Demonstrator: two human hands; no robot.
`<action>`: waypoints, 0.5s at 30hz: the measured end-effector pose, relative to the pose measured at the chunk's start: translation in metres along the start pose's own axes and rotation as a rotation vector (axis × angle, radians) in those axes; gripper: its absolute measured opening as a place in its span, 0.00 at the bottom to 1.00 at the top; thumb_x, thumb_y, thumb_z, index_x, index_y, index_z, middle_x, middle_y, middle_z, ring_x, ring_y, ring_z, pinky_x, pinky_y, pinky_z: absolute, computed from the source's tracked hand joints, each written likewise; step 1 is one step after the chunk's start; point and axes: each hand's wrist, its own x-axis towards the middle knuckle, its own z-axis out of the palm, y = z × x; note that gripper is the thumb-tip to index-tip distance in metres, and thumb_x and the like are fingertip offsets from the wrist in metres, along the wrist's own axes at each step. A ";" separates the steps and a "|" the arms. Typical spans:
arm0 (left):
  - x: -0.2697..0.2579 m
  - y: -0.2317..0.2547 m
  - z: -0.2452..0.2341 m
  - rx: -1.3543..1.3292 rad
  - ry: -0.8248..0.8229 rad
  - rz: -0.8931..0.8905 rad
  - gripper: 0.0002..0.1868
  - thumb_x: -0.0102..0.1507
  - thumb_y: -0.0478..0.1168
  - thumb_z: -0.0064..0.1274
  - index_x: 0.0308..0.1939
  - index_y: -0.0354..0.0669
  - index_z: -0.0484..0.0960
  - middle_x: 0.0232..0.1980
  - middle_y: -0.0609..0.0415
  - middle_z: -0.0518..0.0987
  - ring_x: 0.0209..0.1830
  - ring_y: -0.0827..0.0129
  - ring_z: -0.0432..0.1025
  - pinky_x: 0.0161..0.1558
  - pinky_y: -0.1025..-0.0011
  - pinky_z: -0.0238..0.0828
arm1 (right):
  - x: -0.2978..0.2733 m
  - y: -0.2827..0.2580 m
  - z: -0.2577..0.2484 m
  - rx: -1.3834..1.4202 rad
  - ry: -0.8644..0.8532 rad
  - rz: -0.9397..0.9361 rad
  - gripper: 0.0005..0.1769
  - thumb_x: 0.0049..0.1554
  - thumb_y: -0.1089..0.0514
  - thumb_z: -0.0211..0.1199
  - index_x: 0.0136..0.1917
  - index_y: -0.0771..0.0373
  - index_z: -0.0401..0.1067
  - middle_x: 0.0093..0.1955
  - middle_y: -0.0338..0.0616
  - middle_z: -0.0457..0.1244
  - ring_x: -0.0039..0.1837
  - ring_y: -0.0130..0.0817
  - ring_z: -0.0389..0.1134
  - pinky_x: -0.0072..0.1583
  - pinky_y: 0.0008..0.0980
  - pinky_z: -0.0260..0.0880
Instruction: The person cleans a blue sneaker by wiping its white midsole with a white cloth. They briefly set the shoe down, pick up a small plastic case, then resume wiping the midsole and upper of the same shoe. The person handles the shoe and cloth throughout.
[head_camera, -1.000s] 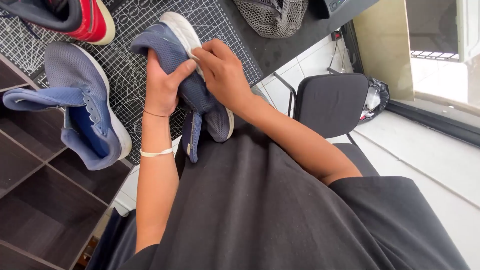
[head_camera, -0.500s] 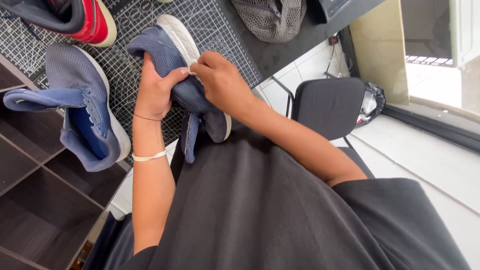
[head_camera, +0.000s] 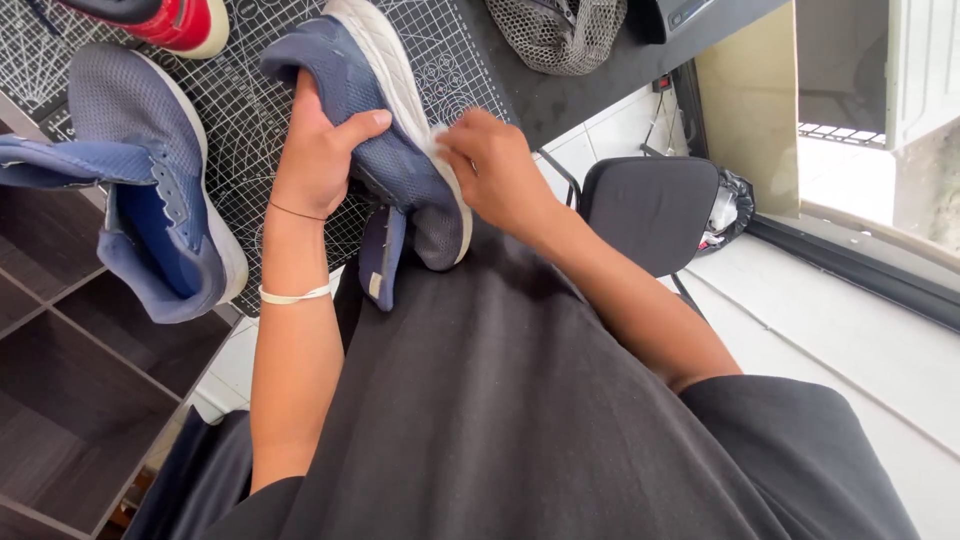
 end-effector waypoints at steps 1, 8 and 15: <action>0.001 0.000 0.001 -0.001 0.002 -0.013 0.26 0.54 0.32 0.50 0.54 0.44 0.58 0.50 0.51 0.66 0.50 0.66 0.63 0.53 0.69 0.63 | 0.004 0.001 -0.001 0.006 -0.006 0.009 0.06 0.52 0.67 0.51 0.43 0.66 0.68 0.36 0.46 0.56 0.39 0.41 0.59 0.40 0.34 0.57; -0.001 0.000 0.002 -0.040 0.074 0.066 0.24 0.52 0.32 0.53 0.51 0.41 0.63 0.47 0.52 0.70 0.47 0.66 0.67 0.51 0.69 0.66 | -0.008 -0.018 -0.022 0.020 -0.084 -0.029 0.04 0.51 0.68 0.50 0.36 0.67 0.66 0.34 0.46 0.55 0.36 0.40 0.59 0.38 0.34 0.56; -0.002 -0.006 0.007 -0.050 0.059 0.063 0.22 0.55 0.31 0.51 0.51 0.39 0.63 0.48 0.52 0.69 0.48 0.66 0.66 0.52 0.70 0.65 | 0.021 0.004 0.021 -0.061 0.096 0.050 0.04 0.51 0.69 0.52 0.39 0.68 0.68 0.35 0.44 0.54 0.34 0.41 0.58 0.37 0.35 0.58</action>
